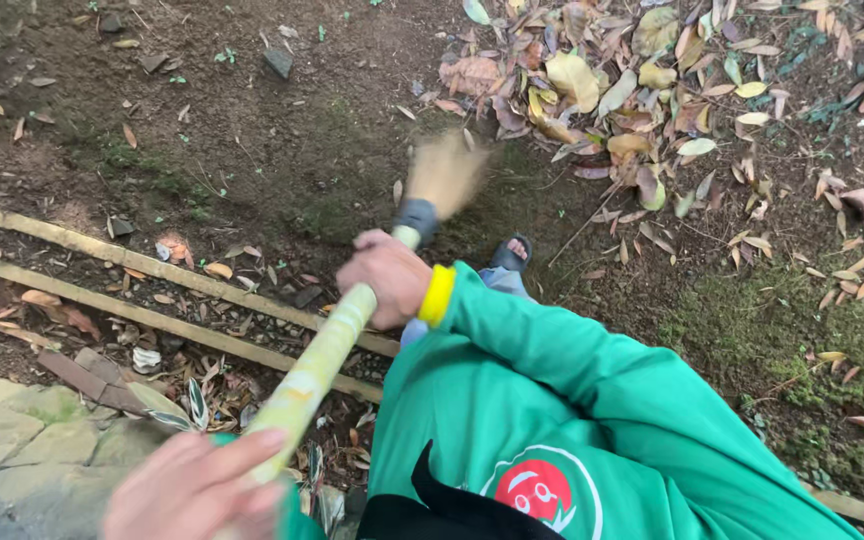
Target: The person sweeps dry leaves and dirt across the ground using a broom.
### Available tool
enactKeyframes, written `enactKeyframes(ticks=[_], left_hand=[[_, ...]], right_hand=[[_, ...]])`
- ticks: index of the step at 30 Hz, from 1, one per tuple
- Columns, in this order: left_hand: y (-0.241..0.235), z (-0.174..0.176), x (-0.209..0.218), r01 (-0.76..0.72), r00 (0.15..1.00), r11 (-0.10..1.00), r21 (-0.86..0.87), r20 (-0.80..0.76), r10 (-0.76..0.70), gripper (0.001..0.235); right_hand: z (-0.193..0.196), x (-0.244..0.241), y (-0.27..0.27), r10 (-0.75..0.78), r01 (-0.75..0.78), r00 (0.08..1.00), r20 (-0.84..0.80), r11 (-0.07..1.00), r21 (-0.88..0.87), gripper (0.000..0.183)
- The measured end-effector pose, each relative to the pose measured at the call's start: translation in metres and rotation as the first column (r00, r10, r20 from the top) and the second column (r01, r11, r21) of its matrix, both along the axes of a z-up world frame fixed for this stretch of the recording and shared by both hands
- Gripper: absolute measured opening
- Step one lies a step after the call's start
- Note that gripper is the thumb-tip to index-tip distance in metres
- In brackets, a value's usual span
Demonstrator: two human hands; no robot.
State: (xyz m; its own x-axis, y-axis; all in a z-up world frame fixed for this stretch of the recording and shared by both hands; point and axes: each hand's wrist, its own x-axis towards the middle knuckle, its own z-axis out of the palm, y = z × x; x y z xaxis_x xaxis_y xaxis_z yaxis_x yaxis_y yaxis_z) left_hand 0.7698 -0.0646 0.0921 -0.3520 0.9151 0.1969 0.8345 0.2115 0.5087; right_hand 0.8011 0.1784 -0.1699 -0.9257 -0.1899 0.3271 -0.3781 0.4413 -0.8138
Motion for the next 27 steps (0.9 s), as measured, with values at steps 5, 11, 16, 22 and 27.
enactKeyframes(ticks=[5,11,16,22,27], left_hand=[[0.149,-0.120,0.024,0.251,0.939,0.956,0.153,-0.276,-0.203,0.022],[0.108,-0.190,0.026,-0.502,0.768,0.785,0.364,0.605,0.210,0.008],[0.076,-0.119,0.026,-0.752,0.647,0.520,0.404,0.601,0.469,0.009],[0.115,-0.035,0.035,-0.068,0.997,0.978,0.196,-0.012,0.072,0.021],[0.208,-0.180,0.042,-0.076,0.994,0.898,0.433,0.104,0.034,0.026]], right_hand=[[-0.092,-0.020,0.058,-0.118,0.115,0.992,0.040,0.991,0.063,0.022],[-0.119,0.055,0.108,-0.342,0.205,0.921,0.186,0.832,0.515,0.025],[-0.044,0.063,0.083,-0.281,0.195,0.934,0.222,0.919,0.343,0.018],[-0.032,0.012,0.085,-0.084,0.082,0.996,0.021,0.993,0.087,0.028],[-0.124,0.024,0.162,-0.339,0.299,0.940,0.040,0.874,0.383,0.014]])
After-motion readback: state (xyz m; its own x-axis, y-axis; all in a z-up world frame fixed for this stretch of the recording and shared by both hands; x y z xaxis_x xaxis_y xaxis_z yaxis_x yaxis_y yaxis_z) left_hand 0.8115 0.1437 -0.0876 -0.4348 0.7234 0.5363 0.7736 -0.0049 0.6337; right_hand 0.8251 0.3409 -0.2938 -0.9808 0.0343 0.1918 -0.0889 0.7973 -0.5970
